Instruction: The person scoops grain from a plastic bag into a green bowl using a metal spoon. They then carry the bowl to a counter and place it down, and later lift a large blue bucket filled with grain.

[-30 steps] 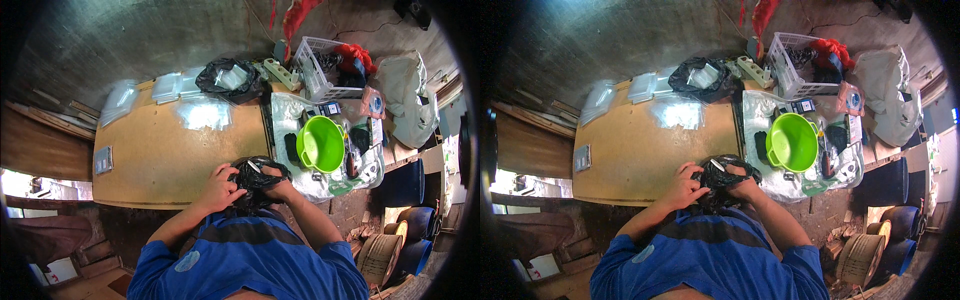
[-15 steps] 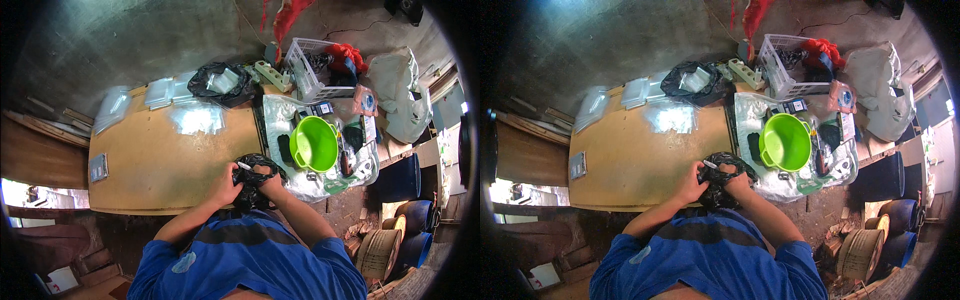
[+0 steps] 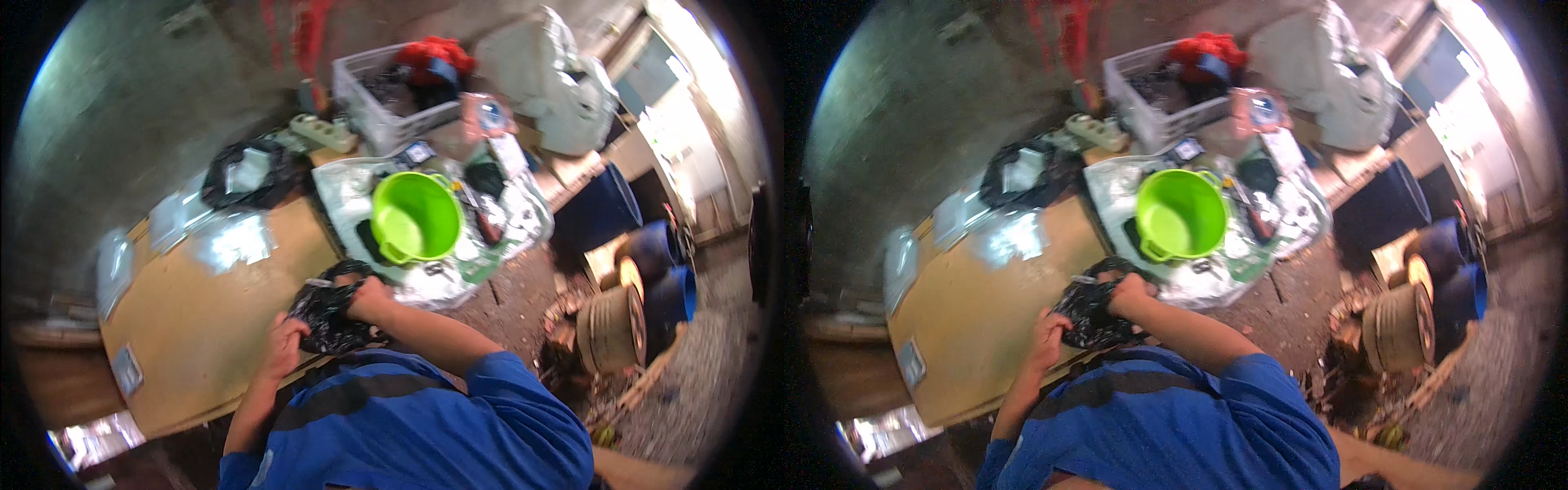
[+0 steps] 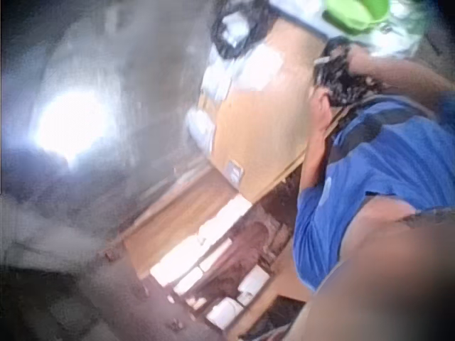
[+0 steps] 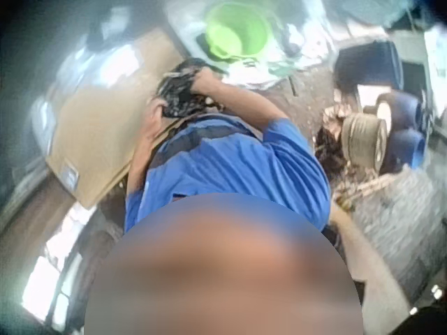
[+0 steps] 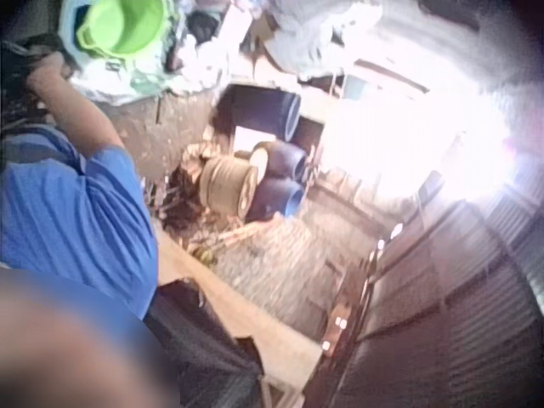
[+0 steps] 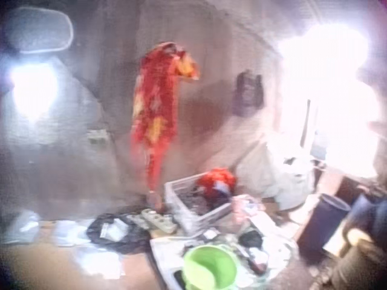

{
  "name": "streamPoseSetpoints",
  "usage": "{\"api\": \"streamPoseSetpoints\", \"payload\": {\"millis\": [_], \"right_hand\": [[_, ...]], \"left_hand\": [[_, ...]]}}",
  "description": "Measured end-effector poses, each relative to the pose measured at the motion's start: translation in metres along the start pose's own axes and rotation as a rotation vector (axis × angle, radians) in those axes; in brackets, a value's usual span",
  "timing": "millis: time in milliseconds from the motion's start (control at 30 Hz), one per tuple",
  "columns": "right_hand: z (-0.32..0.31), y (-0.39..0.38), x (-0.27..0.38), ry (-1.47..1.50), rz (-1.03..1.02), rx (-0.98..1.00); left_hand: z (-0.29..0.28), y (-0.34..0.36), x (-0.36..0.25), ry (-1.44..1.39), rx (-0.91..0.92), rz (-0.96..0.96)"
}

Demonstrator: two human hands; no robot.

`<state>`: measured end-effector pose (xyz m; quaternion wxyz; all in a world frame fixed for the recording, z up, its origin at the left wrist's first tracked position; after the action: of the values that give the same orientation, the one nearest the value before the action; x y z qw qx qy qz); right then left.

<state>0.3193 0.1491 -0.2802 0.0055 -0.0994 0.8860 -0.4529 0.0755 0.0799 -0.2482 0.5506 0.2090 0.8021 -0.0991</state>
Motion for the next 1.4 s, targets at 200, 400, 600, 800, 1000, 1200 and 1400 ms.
{"api": "streamPoseSetpoints", "payload": {"millis": [200,400,600,800,1000,1200,1400], "right_hand": [[0.006,0.02,0.011,-0.027,-0.153,-0.528],[-0.007,0.008,0.006,0.079,-0.057,-0.411],[-0.02,0.0,0.005,-0.001,-0.093,-0.313],[-0.024,-0.022,0.006,-0.058,-0.15,-0.265],[-0.026,-0.048,-0.003,-0.025,-0.273,-0.32],[-0.023,-0.061,-0.007,0.122,-0.323,-0.456],[-0.024,-0.055,-0.018,0.541,-0.349,-0.512]], "left_hand": [[0.01,0.008,-0.023,0.106,-0.142,-0.211],[0.009,0.018,-0.03,0.24,-0.097,-0.292],[0.018,0.028,-0.043,0.278,-0.12,-0.404],[0.018,0.029,-0.021,0.357,-0.114,-0.447],[0.012,0.024,-0.004,0.37,-0.163,-0.433],[0.01,0.027,0.003,0.39,-0.111,-0.544],[0.011,0.014,0.011,0.397,-0.086,-0.503]]}}
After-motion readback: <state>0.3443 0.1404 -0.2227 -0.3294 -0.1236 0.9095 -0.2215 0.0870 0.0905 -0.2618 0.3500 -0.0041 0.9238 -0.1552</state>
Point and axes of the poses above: each hand's wrist, its own y-axis towards the middle knuckle, its own z-axis out of the palm, x = y × z, the point moved 1 cm from there along y, towards the middle knuckle, and after that the axes turned 14 degrees about -y, right-handed, at the moved point
